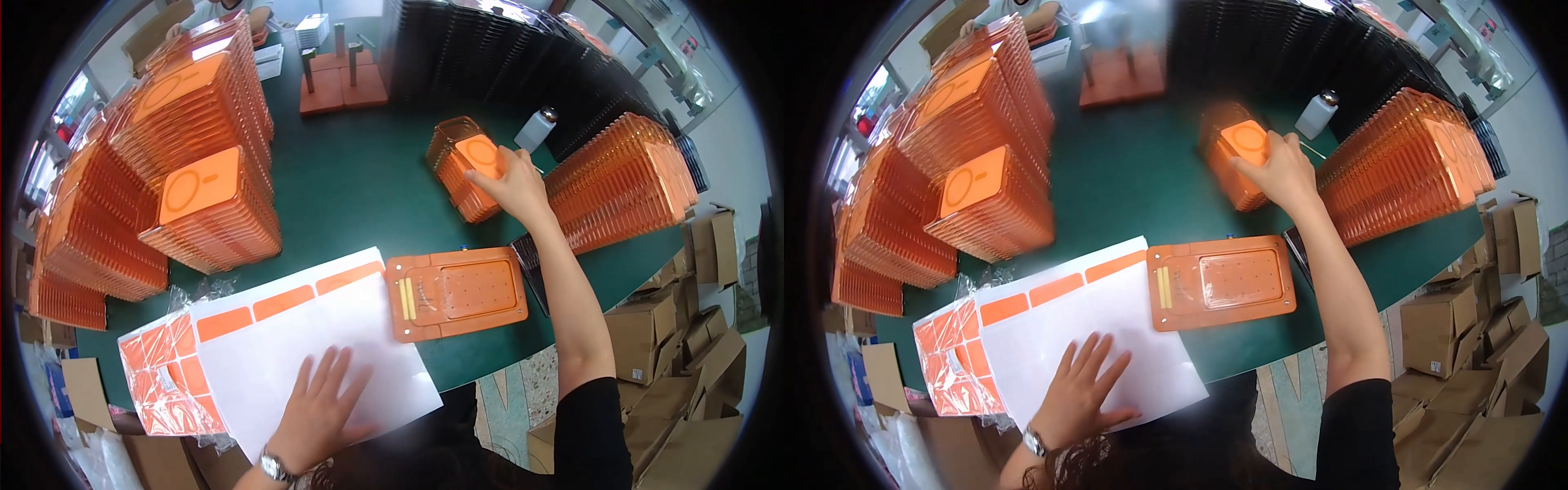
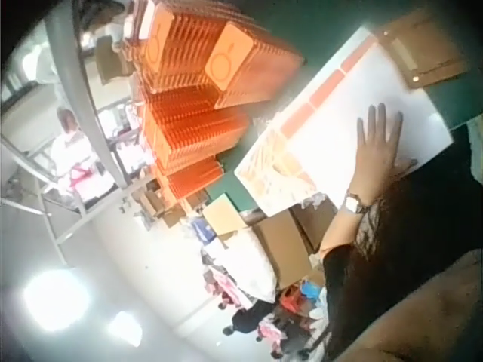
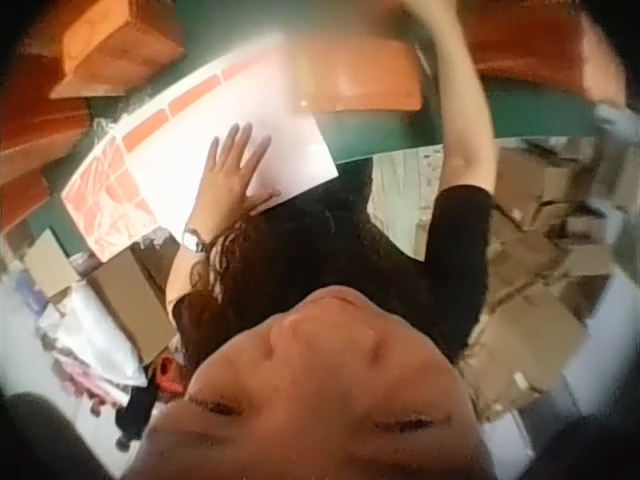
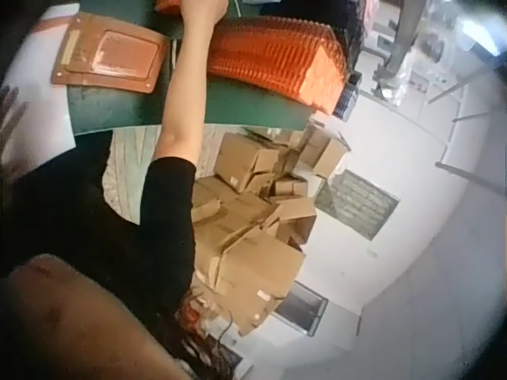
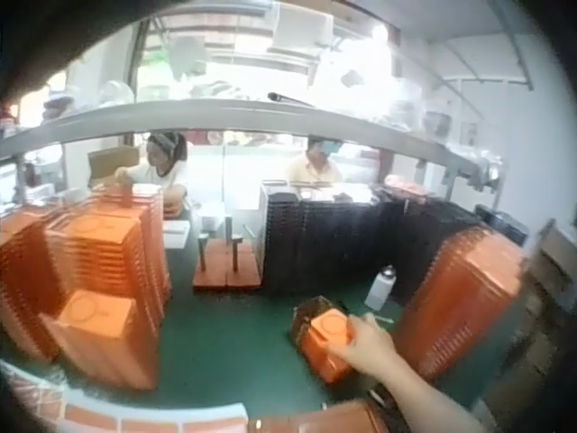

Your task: Applying circular adhesive components and stickers to orange phone cases using a manual assembly jig.

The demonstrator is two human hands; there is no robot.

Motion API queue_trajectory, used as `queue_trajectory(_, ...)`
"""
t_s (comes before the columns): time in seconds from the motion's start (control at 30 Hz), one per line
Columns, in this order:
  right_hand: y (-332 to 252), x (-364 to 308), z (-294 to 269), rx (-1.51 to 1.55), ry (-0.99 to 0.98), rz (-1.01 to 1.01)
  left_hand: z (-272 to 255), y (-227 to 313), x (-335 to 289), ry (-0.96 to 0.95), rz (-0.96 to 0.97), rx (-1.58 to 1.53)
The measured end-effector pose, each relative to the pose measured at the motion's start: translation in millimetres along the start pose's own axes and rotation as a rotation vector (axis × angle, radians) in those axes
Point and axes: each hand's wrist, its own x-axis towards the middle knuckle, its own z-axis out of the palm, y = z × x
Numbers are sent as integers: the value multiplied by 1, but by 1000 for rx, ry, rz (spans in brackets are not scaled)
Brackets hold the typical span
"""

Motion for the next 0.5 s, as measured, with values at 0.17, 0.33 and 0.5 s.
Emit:
queue_trajectory(0.17,-5,-4,6,-114,-59,13,41,1,-71,-41,-274,132)
queue_trajectory(0.33,-11,-8,6,-156,-121,-17,71,3,-99,176,-179,68)
queue_trajectory(0.5,-5,0,12,-183,-157,-18,66,6,-124,439,-237,8)
